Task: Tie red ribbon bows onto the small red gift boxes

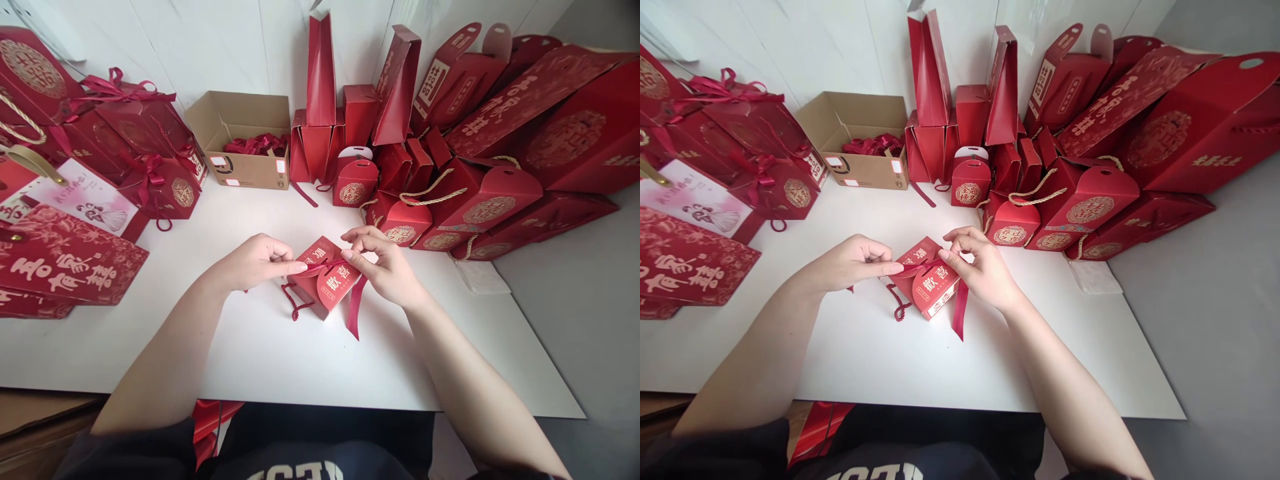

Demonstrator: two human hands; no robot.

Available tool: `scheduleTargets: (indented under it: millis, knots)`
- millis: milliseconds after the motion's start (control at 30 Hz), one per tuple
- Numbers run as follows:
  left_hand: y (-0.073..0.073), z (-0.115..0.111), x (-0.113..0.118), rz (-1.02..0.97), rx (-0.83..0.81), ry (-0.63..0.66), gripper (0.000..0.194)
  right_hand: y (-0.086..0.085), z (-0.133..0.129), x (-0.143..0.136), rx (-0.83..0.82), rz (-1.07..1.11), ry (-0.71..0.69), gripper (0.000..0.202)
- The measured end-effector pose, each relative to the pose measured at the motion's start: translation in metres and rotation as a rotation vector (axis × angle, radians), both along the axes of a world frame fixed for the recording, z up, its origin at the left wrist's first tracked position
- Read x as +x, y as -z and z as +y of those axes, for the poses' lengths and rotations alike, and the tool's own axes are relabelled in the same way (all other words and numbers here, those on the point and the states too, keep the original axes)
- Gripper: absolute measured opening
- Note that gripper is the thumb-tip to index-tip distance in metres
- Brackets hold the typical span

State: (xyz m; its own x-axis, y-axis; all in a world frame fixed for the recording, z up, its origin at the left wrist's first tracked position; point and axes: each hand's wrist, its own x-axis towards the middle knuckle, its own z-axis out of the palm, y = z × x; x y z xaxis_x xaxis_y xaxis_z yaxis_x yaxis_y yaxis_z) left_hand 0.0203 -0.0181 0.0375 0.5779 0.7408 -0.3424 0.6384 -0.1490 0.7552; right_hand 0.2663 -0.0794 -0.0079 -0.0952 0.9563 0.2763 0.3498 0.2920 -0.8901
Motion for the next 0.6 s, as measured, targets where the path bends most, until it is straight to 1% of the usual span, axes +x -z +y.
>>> scheduleTargets:
  millis: [67,167,233,300,400,500,600]
  knots:
    - [-0.001,0.002,-0.004,0.016,-0.028,0.028,0.043,0.000,0.000,0.002,-0.006,-0.017,0.006,0.030]
    - [-0.003,0.004,-0.011,0.003,-0.084,0.158,0.036,0.002,0.002,0.003,-0.044,-0.022,-0.012,0.033]
    - [-0.005,0.005,-0.013,-0.075,-0.054,0.267,0.026,0.004,0.002,0.002,-0.065,-0.014,-0.038,0.033]
    - [-0.005,0.003,-0.012,-0.211,0.031,0.326,0.015,0.006,0.003,0.000,-0.071,-0.006,-0.055,0.032]
    - [0.003,0.001,-0.003,-0.435,0.103,0.359,0.003,0.008,0.002,-0.003,-0.064,0.002,-0.069,0.030]
    - [0.019,0.000,0.008,-0.584,0.079,0.371,0.004,0.009,0.003,-0.005,-0.049,0.018,-0.073,0.029]
    - [0.034,0.001,0.016,-0.632,0.110,0.241,0.006,0.010,0.004,-0.005,-0.045,0.026,-0.078,0.029]
